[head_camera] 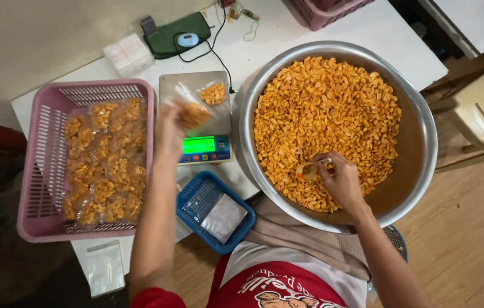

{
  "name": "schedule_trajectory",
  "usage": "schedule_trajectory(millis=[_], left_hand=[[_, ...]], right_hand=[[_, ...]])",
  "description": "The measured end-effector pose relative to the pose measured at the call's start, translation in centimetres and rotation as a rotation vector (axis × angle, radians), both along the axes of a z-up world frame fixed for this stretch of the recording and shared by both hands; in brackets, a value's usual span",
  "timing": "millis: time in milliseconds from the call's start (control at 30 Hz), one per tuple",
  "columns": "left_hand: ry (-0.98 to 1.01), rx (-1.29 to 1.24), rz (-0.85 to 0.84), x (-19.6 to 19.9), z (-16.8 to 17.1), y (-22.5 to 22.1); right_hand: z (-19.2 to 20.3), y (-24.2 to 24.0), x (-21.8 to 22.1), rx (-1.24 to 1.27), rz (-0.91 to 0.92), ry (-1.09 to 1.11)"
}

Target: Manually portioning and packing snacks from a large bowl into individual plastic bags using a scoop and a digital scale.

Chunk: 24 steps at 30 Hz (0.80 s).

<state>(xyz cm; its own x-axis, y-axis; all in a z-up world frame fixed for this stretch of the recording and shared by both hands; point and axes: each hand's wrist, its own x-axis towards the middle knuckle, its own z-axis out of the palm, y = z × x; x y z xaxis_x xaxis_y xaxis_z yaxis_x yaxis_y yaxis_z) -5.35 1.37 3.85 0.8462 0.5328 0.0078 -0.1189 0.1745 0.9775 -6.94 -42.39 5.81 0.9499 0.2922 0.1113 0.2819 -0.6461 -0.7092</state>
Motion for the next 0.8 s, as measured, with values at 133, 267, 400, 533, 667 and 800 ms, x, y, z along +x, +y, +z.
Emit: schedule_trajectory(millis=[133, 267, 400, 533, 667, 800], left_hand=[[0.14, -0.483, -0.44, -4.3, 9.9, -12.1], [0.22, -0.597, -0.423, -5.5, 11.2, -19.3], [0.143, -0.352, -0.651, -6.1, 9.5, -22.2], [0.251, -0.199, -0.669, -6.0, 7.2, -23.7], [0.461, -0.51, -0.673, -6.5, 4.6, -24.3], [0.386, -0.706, -1.01, -8.0, 6.3, -23.9]], right_hand=[[-0.6, -0.3, 0.5, 0.086, -0.062, 0.078], [0.0, -0.5, 0.4, 0.143, -0.099, 0.058], [-2.0, -1.8, 0.9, 0.165, -0.113, 0.062], [-0.3, -0.7, 0.2, 0.153, -0.089, 0.063], [-2.4, -1.4, 0.8, 0.175, -0.086, 0.083], [-1.8, -1.2, 0.5, 0.104, -0.095, 0.106]])
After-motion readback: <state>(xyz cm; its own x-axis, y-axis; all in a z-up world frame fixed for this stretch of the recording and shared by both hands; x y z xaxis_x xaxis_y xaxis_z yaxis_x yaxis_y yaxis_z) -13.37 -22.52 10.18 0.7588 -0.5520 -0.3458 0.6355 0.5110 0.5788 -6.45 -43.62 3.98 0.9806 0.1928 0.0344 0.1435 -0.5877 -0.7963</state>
